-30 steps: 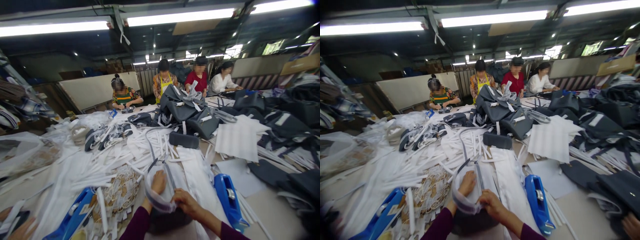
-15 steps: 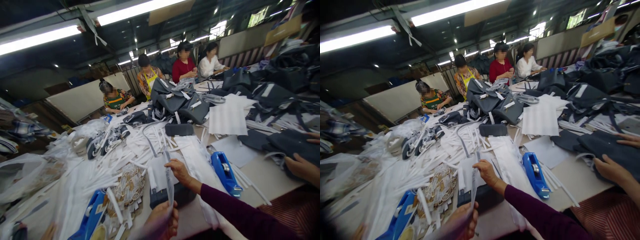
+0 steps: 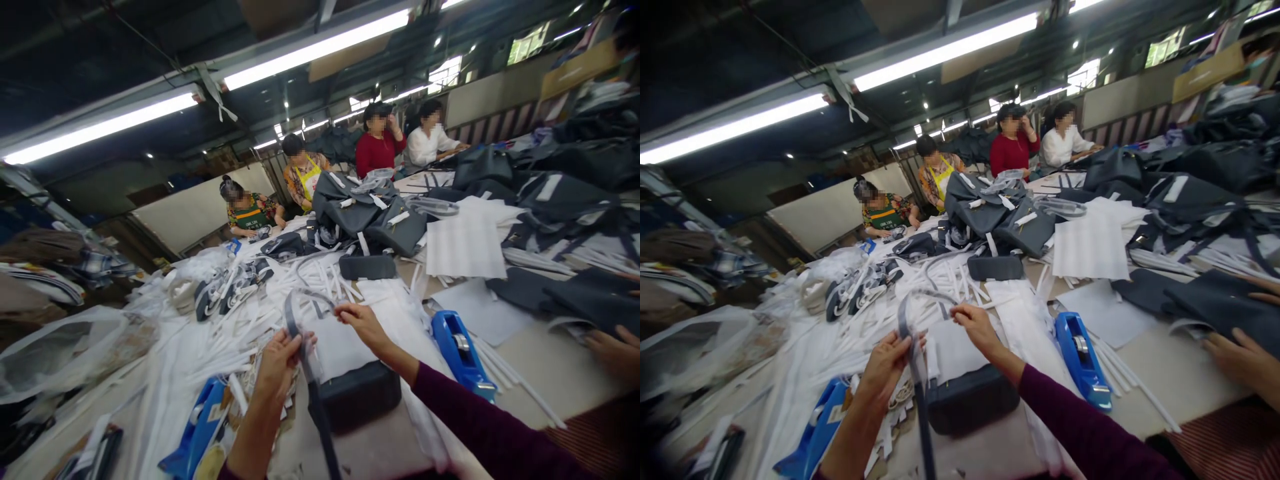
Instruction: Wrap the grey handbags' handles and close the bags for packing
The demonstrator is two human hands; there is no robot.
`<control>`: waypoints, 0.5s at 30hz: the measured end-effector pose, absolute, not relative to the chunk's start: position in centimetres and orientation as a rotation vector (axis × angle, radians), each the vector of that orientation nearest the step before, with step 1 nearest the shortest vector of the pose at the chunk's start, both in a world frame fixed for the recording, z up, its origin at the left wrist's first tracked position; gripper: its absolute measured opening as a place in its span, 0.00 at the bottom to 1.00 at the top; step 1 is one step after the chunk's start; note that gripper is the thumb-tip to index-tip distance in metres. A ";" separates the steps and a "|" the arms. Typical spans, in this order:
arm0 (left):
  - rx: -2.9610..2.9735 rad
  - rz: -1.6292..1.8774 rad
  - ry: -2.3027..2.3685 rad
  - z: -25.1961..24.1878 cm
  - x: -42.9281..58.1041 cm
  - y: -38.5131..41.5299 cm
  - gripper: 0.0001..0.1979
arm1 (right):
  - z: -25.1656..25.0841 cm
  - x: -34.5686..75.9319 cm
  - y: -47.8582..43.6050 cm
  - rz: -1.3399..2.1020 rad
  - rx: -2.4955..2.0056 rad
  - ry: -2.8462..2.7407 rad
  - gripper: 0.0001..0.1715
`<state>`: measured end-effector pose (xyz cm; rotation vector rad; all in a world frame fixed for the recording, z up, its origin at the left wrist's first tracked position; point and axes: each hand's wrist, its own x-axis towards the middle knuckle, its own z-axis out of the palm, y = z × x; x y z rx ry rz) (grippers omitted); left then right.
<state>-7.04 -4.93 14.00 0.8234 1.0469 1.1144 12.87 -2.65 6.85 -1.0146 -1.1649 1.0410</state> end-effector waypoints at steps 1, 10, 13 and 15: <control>0.833 1.186 1.035 14.0 -6.6 -3.7 0.18 | 7.3 13.1 -4.1 1.219 -0.960 -1.123 0.15; 0.856 1.256 0.876 15.4 -1.7 -2.6 0.18 | 3.9 14.1 -10.2 2.056 -0.929 -0.453 0.29; 0.871 1.187 0.858 15.0 -0.3 -3.9 0.19 | 2.9 14.6 -8.2 2.003 -0.891 -0.260 0.18; 0.877 1.138 0.862 14.5 0.4 -4.8 0.20 | 2.7 14.8 -7.0 1.910 -0.869 -0.237 0.10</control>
